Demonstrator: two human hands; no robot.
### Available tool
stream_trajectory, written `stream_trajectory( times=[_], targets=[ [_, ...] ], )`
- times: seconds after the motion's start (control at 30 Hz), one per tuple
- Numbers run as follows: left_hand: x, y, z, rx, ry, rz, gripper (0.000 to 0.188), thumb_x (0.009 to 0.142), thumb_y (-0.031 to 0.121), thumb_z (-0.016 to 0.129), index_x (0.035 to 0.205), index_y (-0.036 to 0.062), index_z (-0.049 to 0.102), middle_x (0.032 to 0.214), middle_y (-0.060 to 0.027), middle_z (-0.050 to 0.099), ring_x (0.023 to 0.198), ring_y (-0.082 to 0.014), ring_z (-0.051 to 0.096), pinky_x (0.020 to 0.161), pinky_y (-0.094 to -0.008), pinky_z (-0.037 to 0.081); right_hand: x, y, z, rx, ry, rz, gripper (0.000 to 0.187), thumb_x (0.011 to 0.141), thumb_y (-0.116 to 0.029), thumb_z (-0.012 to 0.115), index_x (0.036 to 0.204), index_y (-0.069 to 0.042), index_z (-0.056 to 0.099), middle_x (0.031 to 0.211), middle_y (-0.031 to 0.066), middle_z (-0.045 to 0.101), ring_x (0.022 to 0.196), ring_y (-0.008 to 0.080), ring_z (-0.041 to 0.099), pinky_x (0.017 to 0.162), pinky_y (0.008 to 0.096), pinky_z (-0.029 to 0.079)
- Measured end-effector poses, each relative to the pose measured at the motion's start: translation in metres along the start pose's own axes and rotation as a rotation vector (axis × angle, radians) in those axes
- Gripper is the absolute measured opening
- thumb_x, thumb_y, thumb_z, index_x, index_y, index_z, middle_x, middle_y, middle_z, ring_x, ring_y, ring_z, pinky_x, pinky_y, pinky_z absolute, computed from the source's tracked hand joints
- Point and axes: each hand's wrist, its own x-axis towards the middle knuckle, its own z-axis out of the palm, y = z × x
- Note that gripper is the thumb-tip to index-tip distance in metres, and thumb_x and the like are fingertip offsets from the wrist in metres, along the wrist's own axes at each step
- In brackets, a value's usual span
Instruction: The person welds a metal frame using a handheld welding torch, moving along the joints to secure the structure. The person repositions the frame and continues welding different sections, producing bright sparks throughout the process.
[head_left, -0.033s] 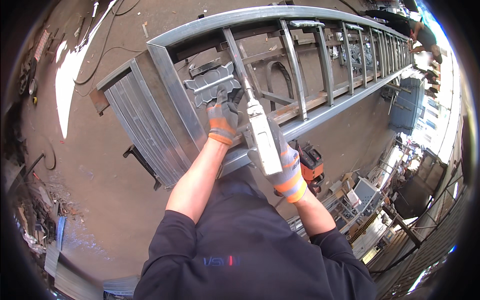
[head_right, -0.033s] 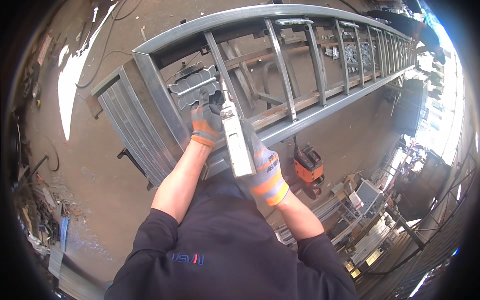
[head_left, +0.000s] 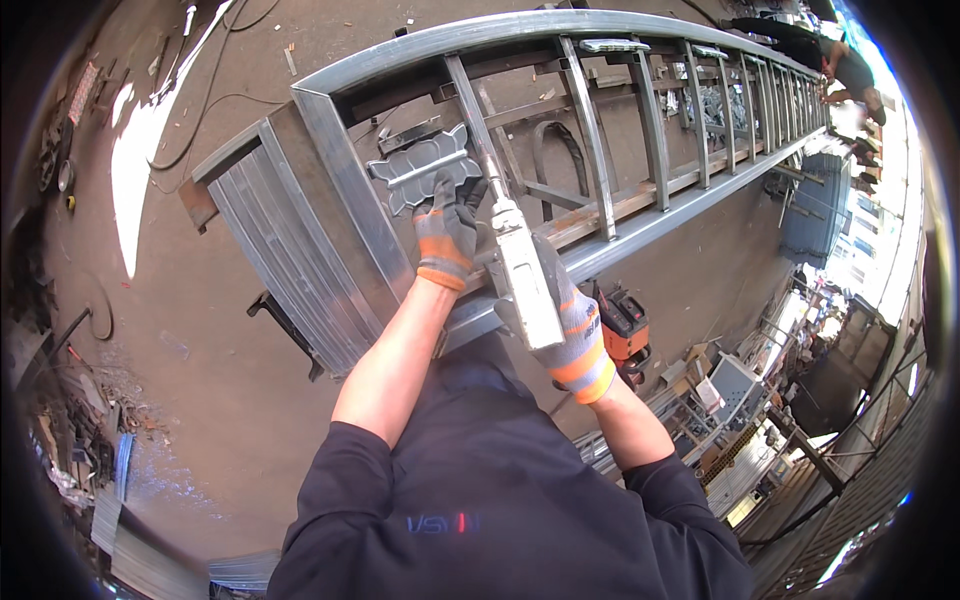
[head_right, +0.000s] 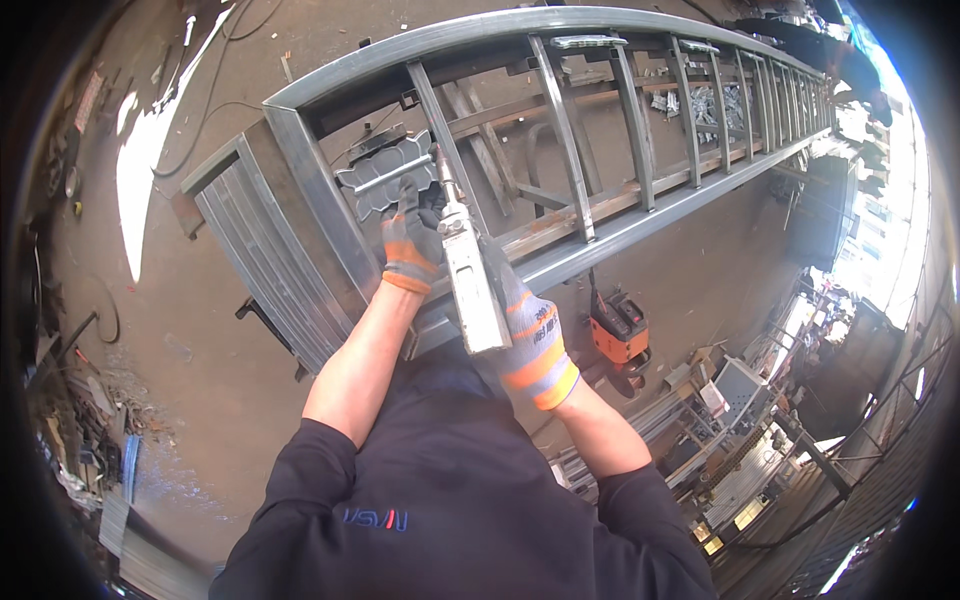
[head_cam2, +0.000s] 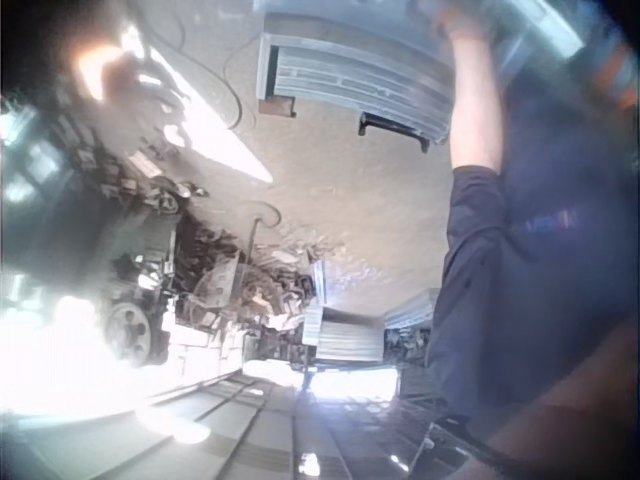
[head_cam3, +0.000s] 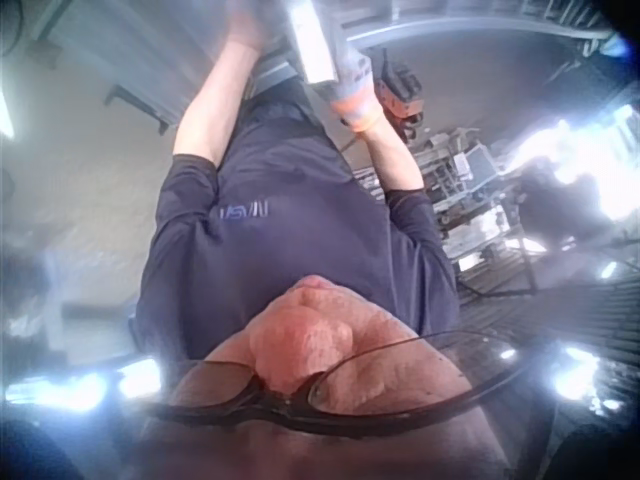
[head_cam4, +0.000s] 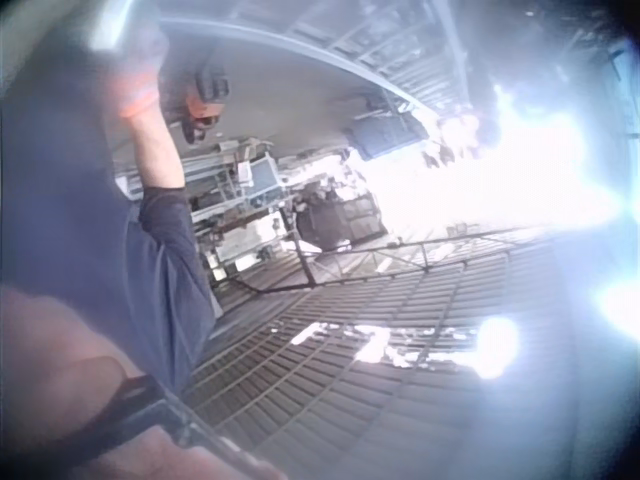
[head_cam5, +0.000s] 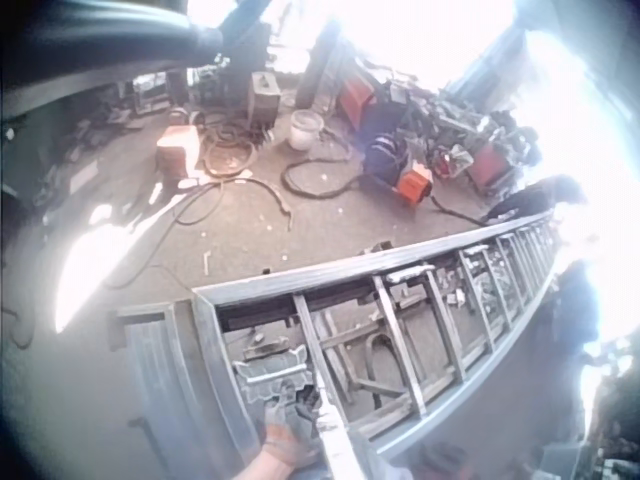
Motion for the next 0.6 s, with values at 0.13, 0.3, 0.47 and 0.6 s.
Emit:
stream_trajectory(
  times=[0.13,0.3,0.47,0.6],
  targets=[
    [0.009,0.001,-0.009,-0.019,-0.039,-0.027,0.012,0.103,0.011,0.076,0.11,0.0043,0.069,0.105,-0.0108,0.075,0.092,-0.029,0.076,0.096,-0.0494,0.067,0.005,0.013,0.0,-0.001,-0.047,-0.016,0.062,0.093,-0.006,0.081,0.149,0.0,0.055,0.121,0.0176,0.074,0.1,0.0341,0.075,0.087,0.0382,0.06],
    [0.006,0.0,-0.009,-0.028,0.028,-0.032,0.013,0.104,0.007,0.074,0.114,0.0009,0.069,0.108,-0.0125,0.075,0.095,-0.0285,0.076,0.097,-0.0491,0.067,0.008,0.014,0.01,-0.12,0.002,-0.088,0.062,0.093,-0.004,0.081,0.148,0.001,0.055,0.122,0.0164,0.074,0.101,0.0324,0.075,0.087,0.037,0.06],
    [0.002,0.0,0.002,0.056,0.049,0.007,0.029,0.107,0.028,0.071,0.111,-0.0008,0.073,0.096,-0.0136,0.076,0.078,-0.0263,0.075,0.072,-0.0431,0.065,0.014,0.008,0.022,-0.022,0.108,-0.02,0.048,0.087,-0.01,0.078,0.133,-0.003,0.064,0.113,0.02,0.073,0.099,0.043,0.073,0.082,0.045,0.06],
    [-0.01,0.003,0.009,0.162,0.037,0.011,0.04,0.108,0.04,0.07,0.109,-0.0001,0.075,0.089,-0.0119,0.077,0.071,-0.0234,0.075,0.061,-0.0392,0.064,0.019,0.009,0.022,-0.061,0.063,-0.041,0.046,0.087,-0.009,0.077,0.131,-0.003,0.066,0.113,0.0205,0.073,0.098,0.0433,0.072,0.082,0.0459,0.06]
  ],
)
